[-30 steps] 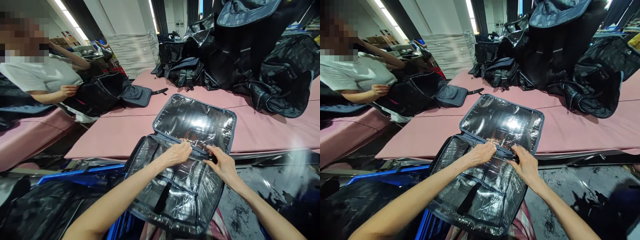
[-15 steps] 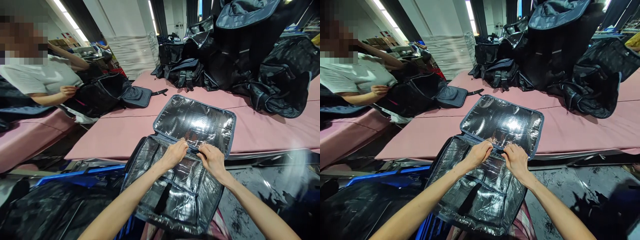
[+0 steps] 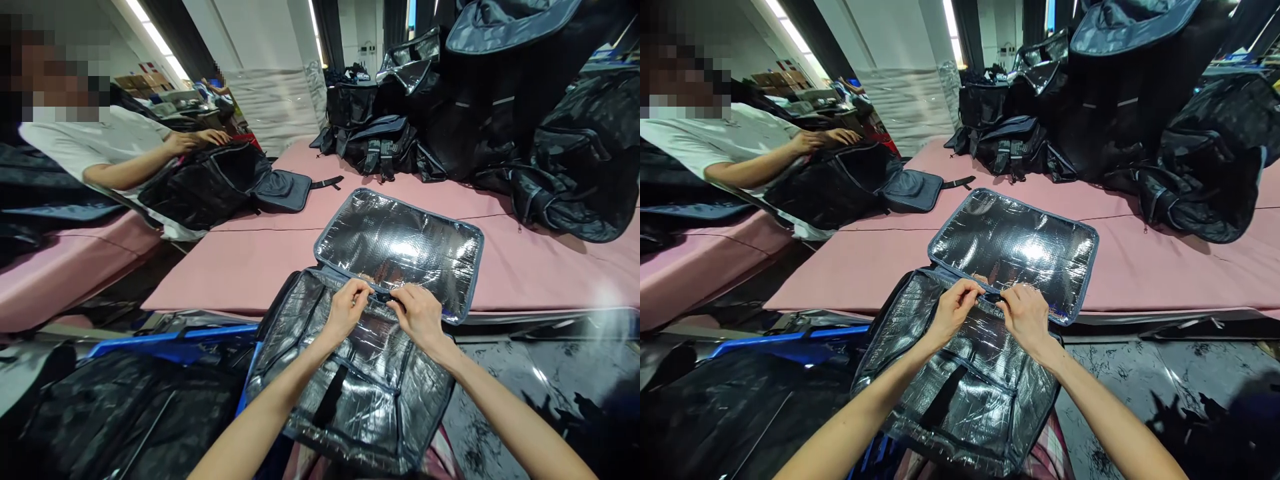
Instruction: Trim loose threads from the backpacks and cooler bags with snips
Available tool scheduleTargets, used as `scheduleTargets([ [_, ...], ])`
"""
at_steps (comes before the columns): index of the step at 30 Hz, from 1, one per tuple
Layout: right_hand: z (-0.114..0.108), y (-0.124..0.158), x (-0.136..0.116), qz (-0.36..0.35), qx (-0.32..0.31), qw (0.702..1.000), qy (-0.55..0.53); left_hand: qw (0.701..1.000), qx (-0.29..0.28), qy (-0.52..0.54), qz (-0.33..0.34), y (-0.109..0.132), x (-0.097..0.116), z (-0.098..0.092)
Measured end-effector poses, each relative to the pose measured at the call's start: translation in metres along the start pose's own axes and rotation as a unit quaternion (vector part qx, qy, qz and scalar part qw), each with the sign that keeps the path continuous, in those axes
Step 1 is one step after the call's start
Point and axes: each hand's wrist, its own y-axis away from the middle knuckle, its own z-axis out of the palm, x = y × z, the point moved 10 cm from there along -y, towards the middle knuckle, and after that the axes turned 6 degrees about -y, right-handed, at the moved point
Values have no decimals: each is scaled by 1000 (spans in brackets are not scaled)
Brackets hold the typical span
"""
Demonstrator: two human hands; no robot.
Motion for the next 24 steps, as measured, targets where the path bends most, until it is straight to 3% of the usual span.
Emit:
scheduleTargets([
  [7,3,-7,-3,-31,-5,999,21,1000,2,-15,8,1,4,-3],
  [12,-2,-3,25,39,-24,997,-57,980,-176,-56,78,3,30,2],
  [13,-1,-2,27,42,-34,998,-46,978,-171,-86,79,-1,29,-5],
  [15,3,-3,23,32,-64,997,-2,976,-102,-173,82,-15,25,-26],
  [17,12,-7,15,22,-100,993,51,954,-57,-269,118,-28,25,-36],
  [18,17,-9,11,19,-120,990,75,938,-63,-308,146,-34,25,-34],
  [21,29,-18,2,22,-175,977,117,893,-130,-378,207,-45,20,-16],
  [24,34,-29,10,69,-206,976,34,862,-184,-409,235,-51,19,-3],
])
